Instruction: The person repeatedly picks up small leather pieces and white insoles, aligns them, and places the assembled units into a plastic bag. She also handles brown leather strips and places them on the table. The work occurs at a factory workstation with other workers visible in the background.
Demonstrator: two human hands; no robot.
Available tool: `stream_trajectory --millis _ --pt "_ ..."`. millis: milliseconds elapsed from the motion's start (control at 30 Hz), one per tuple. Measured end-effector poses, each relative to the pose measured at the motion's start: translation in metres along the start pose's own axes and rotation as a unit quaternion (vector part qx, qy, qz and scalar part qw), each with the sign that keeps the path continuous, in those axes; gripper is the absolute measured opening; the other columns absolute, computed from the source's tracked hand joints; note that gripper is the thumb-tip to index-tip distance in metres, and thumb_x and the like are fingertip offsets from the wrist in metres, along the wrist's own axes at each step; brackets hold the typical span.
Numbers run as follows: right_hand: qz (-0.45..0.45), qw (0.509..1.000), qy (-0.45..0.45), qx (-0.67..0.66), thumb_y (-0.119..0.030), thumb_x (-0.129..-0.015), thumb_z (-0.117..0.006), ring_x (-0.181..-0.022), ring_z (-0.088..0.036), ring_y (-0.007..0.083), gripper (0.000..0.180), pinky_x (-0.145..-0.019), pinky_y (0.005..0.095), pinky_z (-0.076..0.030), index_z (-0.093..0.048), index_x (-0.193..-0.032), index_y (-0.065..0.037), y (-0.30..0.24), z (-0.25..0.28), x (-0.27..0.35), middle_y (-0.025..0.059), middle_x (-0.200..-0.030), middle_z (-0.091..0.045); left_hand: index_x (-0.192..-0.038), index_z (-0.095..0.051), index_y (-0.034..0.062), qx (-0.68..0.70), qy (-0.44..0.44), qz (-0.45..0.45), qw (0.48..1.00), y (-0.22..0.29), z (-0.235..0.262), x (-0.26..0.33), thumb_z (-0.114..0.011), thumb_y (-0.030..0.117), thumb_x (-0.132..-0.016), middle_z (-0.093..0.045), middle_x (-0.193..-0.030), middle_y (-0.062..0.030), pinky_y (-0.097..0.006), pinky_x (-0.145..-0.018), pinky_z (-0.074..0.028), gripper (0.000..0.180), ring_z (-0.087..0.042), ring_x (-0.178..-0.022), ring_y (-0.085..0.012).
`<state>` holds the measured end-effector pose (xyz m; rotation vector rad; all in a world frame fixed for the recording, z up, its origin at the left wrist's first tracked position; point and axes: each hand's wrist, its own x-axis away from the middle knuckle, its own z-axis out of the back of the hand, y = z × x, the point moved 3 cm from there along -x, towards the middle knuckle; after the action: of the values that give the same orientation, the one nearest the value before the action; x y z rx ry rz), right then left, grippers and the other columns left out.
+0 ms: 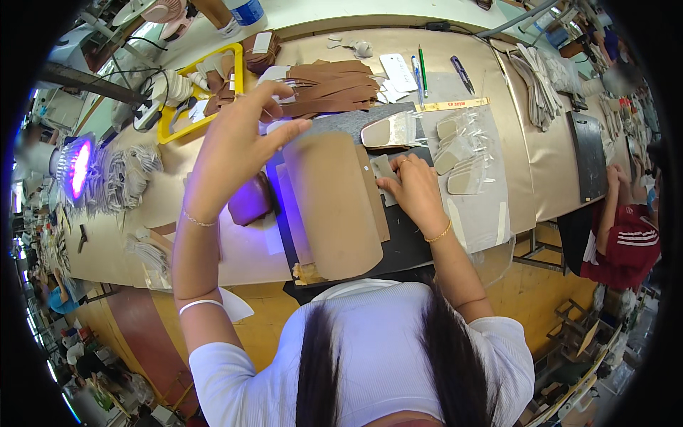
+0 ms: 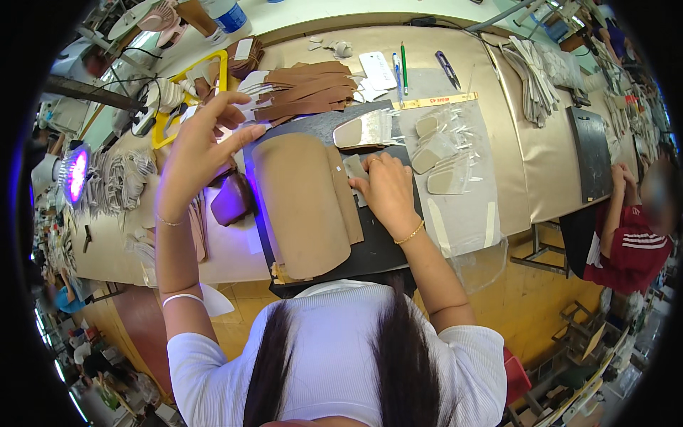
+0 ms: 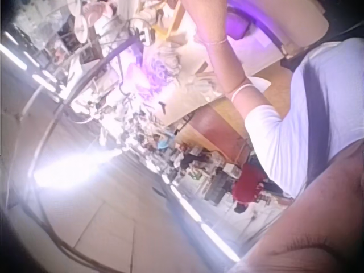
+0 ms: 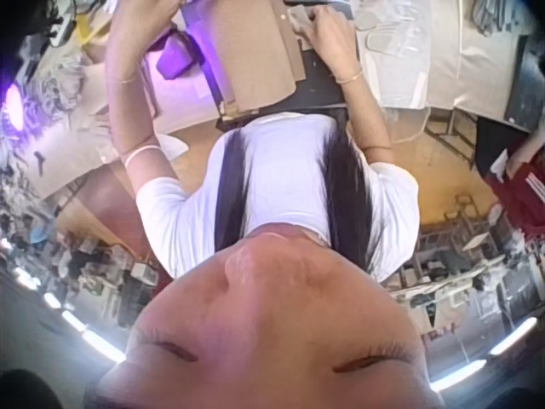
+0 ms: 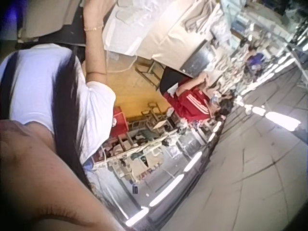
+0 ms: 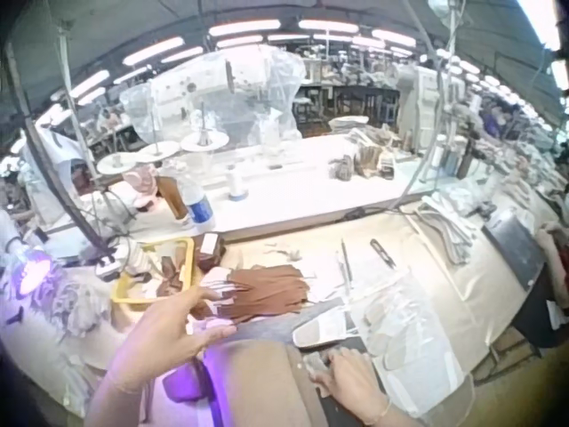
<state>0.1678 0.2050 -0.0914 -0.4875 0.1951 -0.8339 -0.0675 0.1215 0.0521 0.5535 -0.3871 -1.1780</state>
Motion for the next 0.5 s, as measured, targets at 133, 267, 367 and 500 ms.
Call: stream_trajectory --millis 133,267,367,500 --pt "-0.003 0.997 -0.009 -0.077 -0.018 -0.075 -0.076 -0.076 -0.059 0.0231 0.026 -0.069 0.0341 -0.046 -0.063 -0.090 -0.002 0.002 -0.003 0.003 0.0096 -0.082 -0.059 -0.111 -0.062 0.0069 0.065 -0.022 -0.012 0.998 0.005 -0.007 0.012 -0.074 0.025 -0.081 -0.064 -0.087 -0.0041 -0.026 -0.069 -0.045 0.037 -0.059 -0.081 -0.0112" --pt "-0.100 0.936 -0.094 -0.325 -0.015 -0.079 -0.075 -0.077 -0.060 0.0123 0.024 -0.069 0.0253 -0.048 -0.062 -0.095 -0.002 0.011 0.011 -0.005 0.0054 -0.089 -0.064 -0.111 -0.061 0.0025 0.244 -0.039 -0.045 0.968 0.009 -0.026 0.017 -0.071 0.017 -0.085 -0.063 -0.096 -0.0046 -0.024 -0.078 -0.047 0.032 -0.059 -0.089 -0.0113" --pt "-0.074 0.837 -0.095 -0.533 -0.013 -0.082 -0.074 -0.078 -0.060 0.0092 0.024 -0.069 0.0227 -0.049 -0.061 -0.097 0.001 -0.009 0.045 -0.012 0.0045 -0.090 -0.065 -0.123 -0.053 0.0021 0.419 -0.051 -0.031 0.906 0.026 -0.050 0.016 -0.066 0.014 -0.088 -0.058 -0.112 -0.0060 -0.026 -0.090 -0.046 0.039 -0.056 -0.102 -0.0124" --pt "0.004 0.810 -0.062 -0.583 -0.013 -0.083 -0.073 -0.076 -0.059 0.0060 0.025 -0.070 0.0215 -0.050 -0.061 -0.099 0.001 -0.047 0.072 -0.023 0.0025 -0.088 -0.064 -0.131 -0.046 0.0039 0.600 -0.119 0.050 0.790 0.047 -0.075 0.012 -0.059 0.021 -0.094 -0.055 -0.117 -0.0050 -0.031 -0.096 -0.043 0.043 -0.054 -0.108 -0.0133"
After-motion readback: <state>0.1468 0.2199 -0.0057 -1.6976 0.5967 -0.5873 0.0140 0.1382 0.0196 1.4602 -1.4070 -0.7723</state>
